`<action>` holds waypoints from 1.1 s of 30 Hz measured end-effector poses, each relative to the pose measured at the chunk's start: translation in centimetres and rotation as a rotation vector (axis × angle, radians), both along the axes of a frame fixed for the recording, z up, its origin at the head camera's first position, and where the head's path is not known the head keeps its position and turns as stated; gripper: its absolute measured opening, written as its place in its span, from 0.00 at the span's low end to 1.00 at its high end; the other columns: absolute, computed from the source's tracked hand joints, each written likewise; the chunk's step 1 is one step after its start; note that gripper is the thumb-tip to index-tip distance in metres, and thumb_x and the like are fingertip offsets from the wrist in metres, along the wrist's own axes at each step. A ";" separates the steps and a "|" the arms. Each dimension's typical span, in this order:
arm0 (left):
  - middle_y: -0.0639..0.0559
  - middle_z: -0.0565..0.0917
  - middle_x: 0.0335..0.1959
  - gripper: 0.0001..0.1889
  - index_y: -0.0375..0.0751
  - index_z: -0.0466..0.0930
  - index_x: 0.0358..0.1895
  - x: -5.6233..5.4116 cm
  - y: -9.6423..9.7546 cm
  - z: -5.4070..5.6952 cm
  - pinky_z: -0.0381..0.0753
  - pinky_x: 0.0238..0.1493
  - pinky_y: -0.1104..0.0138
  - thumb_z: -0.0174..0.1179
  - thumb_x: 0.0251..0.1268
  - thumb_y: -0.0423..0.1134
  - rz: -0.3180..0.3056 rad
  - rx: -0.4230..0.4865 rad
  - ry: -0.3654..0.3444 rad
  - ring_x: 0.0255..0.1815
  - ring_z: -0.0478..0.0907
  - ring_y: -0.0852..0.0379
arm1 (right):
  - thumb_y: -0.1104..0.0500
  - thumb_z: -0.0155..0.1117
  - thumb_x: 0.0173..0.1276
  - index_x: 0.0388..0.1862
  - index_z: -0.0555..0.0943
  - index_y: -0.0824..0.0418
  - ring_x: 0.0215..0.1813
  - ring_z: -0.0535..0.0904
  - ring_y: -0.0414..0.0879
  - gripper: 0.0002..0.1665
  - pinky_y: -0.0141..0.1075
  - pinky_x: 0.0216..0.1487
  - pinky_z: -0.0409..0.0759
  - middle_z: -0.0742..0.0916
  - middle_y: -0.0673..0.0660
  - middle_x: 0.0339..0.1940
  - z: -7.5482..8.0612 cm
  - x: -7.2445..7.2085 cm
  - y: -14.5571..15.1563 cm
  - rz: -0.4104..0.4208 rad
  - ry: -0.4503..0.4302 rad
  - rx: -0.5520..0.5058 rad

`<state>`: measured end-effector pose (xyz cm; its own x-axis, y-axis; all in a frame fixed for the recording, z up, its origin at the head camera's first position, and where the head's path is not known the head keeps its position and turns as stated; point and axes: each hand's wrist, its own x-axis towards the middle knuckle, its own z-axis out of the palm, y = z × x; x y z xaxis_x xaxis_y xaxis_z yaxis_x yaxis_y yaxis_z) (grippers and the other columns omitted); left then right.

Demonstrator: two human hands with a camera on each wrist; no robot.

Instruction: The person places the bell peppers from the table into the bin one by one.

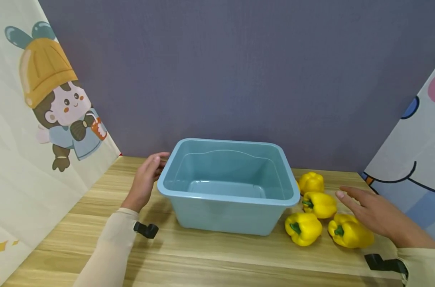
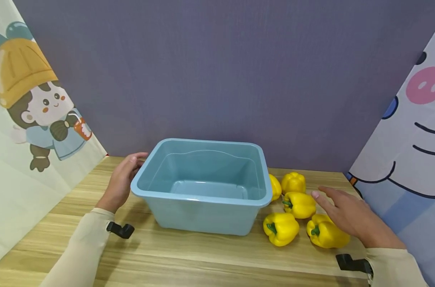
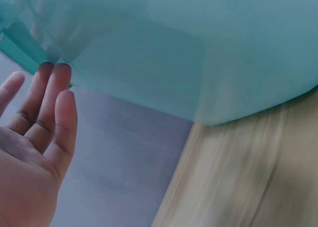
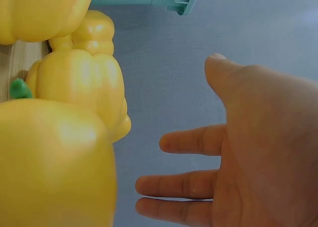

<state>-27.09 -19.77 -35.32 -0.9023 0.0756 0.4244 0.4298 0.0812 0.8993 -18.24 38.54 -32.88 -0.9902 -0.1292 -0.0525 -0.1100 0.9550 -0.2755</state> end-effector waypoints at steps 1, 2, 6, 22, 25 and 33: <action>0.47 0.83 0.43 0.28 0.30 0.71 0.65 0.0 0.1 0.0 0.80 0.45 0.66 0.41 0.82 0.52 -0.006 -0.001 0.011 0.41 0.82 0.56 | 0.37 0.37 0.81 0.71 0.65 0.77 0.62 0.66 0.81 0.45 0.72 0.52 0.66 0.69 0.81 0.67 0.0 0.1 0.1 0.004 0.004 -0.008; 0.47 0.82 0.43 0.28 0.30 0.71 0.65 0.0 0.1 0.0 0.80 0.44 0.66 0.42 0.81 0.52 -0.011 0.001 0.020 0.40 0.82 0.56 | 0.37 0.37 0.81 0.71 0.64 0.77 0.62 0.66 0.81 0.44 0.72 0.52 0.66 0.69 0.82 0.67 -0.1 0.1 0.2 0.008 0.007 -0.017; 0.43 0.81 0.43 0.27 0.31 0.72 0.66 0.1 0.1 -0.1 0.80 0.45 0.65 0.42 0.81 0.52 -0.027 0.001 0.039 0.41 0.81 0.55 | 0.40 0.37 0.82 0.71 0.64 0.78 0.60 0.67 0.81 0.42 0.71 0.50 0.67 0.69 0.83 0.66 -0.3 0.3 0.9 0.017 0.023 -0.031; 0.43 0.80 0.56 0.22 0.29 0.77 0.61 0.4 -0.1 -0.1 0.79 0.49 0.68 0.47 0.80 0.45 -0.062 -0.019 0.095 0.51 0.79 0.56 | 0.36 0.35 0.81 0.66 0.66 0.82 0.57 0.70 0.80 0.47 0.69 0.49 0.69 0.72 0.83 0.62 -0.7 0.7 1.8 -0.067 0.028 0.000; 0.40 0.80 0.56 0.21 0.32 0.78 0.62 0.4 -0.1 -0.2 0.79 0.49 0.68 0.47 0.80 0.44 -0.055 -0.049 0.108 0.50 0.80 0.56 | 0.38 0.37 0.82 0.65 0.68 0.81 0.57 0.70 0.80 0.44 0.69 0.49 0.69 0.73 0.82 0.61 -1.2 0.9 1.9 -0.052 0.063 -0.004; 0.36 0.79 0.59 0.22 0.32 0.77 0.63 0.5 0.1 -0.1 0.78 0.53 0.67 0.45 0.80 0.44 -0.110 -0.079 0.136 0.53 0.80 0.56 | 0.42 0.38 0.82 0.70 0.64 0.79 0.56 0.70 0.78 0.41 0.67 0.45 0.72 0.70 0.82 0.64 -3.2 1.7 2.6 -0.064 0.121 -0.106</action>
